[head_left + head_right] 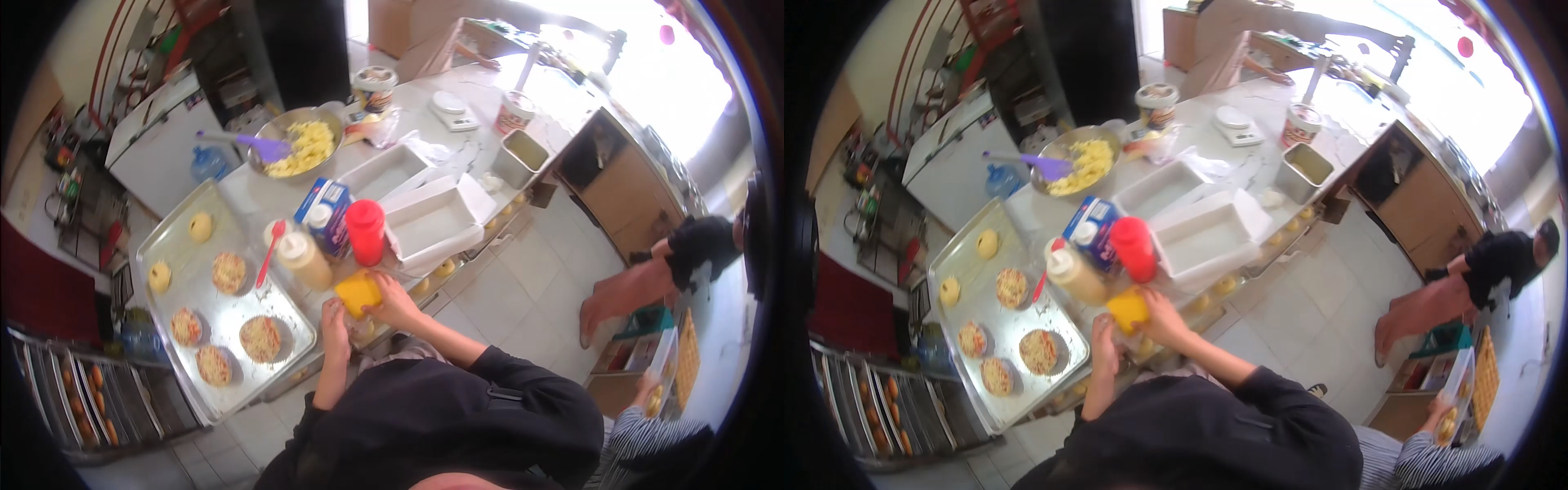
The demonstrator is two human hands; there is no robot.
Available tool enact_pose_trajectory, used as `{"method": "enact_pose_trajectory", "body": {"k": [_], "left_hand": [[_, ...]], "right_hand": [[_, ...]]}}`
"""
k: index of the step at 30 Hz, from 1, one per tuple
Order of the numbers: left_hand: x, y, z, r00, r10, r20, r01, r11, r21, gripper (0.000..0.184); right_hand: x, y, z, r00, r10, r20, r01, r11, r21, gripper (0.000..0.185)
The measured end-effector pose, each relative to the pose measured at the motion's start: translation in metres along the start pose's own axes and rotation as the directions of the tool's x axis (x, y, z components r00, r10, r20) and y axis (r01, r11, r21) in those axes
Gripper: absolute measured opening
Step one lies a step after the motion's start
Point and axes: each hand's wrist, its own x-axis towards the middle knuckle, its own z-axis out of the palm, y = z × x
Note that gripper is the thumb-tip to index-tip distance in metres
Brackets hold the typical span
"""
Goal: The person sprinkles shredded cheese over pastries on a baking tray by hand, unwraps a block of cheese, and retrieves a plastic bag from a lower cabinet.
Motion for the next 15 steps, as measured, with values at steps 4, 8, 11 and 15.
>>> {"method": "enact_pose_trajectory", "body": {"k": [4,8,11,15], "left_hand": [[-0.003,0.007,0.003,0.994,0.104,-0.017,-0.101,0.985,0.139,0.018],[-0.017,0.026,0.008,0.988,0.149,-0.052,-0.147,0.989,0.024,0.023],[-0.021,0.033,0.006,0.987,0.156,-0.038,-0.159,0.984,-0.080,0.032],[-0.025,0.046,-0.003,0.939,0.256,0.228,-0.242,0.966,-0.088,0.069]], "right_hand": [[0.011,-0.027,-0.015,0.981,-0.130,0.144,0.179,0.893,-0.413,0.087],[0.031,-0.004,0.002,0.929,-0.237,0.284,0.329,0.879,-0.344,0.087],[0.043,0.010,0.004,0.886,-0.330,0.326,0.415,0.879,-0.235,0.085],[0.041,0.029,-0.009,0.925,-0.355,0.132,0.351,0.935,0.057,0.084]]}}
